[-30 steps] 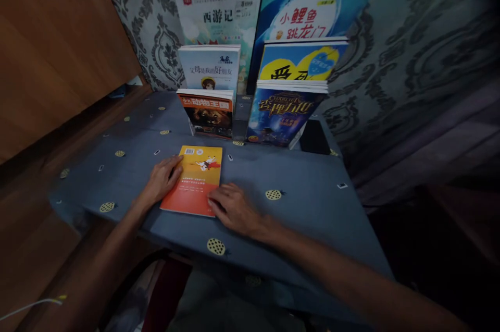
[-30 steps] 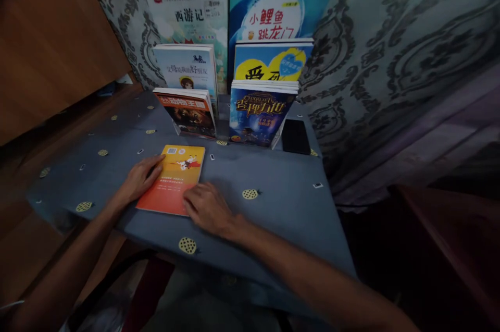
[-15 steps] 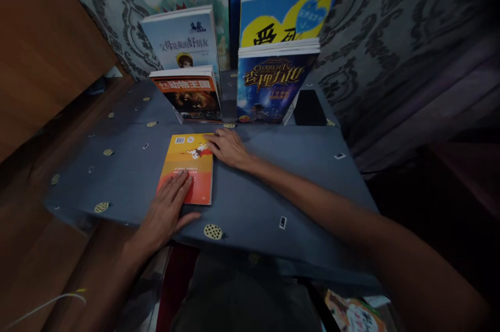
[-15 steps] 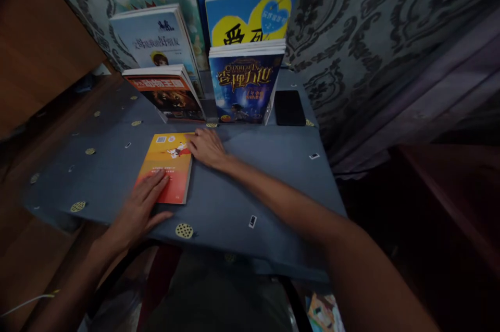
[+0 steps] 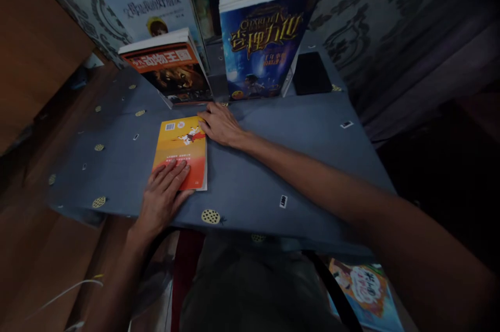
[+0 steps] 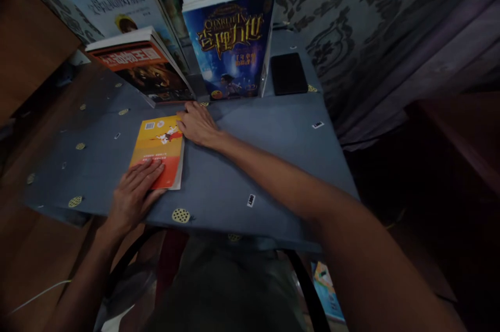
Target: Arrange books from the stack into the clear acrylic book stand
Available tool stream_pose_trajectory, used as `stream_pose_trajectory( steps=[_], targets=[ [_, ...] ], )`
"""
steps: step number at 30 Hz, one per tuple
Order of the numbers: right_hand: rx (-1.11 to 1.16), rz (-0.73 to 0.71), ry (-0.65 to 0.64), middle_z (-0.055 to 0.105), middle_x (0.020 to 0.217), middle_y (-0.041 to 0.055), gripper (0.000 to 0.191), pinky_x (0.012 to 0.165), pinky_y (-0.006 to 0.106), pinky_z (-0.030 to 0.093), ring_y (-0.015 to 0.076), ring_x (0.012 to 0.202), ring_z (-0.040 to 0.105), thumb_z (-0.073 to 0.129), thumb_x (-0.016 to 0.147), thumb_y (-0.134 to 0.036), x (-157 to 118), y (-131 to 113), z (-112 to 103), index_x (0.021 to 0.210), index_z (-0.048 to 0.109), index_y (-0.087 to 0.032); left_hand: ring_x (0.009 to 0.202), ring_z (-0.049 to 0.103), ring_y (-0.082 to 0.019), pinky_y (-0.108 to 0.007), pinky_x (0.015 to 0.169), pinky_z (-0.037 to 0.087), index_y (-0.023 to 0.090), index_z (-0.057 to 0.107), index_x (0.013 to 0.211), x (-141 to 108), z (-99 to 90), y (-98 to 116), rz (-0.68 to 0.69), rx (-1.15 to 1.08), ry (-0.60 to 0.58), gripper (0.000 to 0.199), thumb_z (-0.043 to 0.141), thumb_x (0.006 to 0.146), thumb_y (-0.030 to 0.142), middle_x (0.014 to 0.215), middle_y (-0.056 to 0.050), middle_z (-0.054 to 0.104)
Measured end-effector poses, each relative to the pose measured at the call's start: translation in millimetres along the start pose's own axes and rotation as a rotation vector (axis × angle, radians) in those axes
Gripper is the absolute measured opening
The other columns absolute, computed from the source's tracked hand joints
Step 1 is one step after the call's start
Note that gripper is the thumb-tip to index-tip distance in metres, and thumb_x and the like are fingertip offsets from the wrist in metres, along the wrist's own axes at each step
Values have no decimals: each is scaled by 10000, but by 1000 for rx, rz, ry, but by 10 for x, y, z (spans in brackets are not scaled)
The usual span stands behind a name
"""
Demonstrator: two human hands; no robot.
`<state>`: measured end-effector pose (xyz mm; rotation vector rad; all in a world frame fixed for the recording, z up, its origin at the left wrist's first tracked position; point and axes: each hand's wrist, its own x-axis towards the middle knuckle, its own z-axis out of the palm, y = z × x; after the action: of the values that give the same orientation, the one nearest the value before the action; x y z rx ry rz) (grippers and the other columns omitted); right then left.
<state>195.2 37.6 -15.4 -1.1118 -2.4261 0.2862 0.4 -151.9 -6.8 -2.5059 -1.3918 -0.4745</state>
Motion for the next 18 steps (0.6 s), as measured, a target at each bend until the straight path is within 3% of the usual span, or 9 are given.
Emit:
stream_pose_trajectory(
  steps=[14, 18],
  targets=[
    [30, -61, 64, 602, 1208, 159, 333, 1008, 444, 419, 287, 1159, 516, 430, 1024, -274, 5, 63, 85, 1169, 679, -107, 1340, 570, -255, -460, 1081, 475, 248, 509, 1455, 28, 3, 24, -27, -55, 53, 448, 520, 1008, 273, 1359, -94, 670],
    [50, -111, 77, 610, 1259, 165, 339, 1021, 494, 401, 312, 1187, 495, 400, 1032, -283, -75, 41, 81, 1143, 682, -129, 1339, 570, -255, -464, 1088, 471, 235, 533, 1433, 37, -1, 26, -35, -62, 57, 425, 514, 1010, 270, 1349, -99, 676]
  ],
)
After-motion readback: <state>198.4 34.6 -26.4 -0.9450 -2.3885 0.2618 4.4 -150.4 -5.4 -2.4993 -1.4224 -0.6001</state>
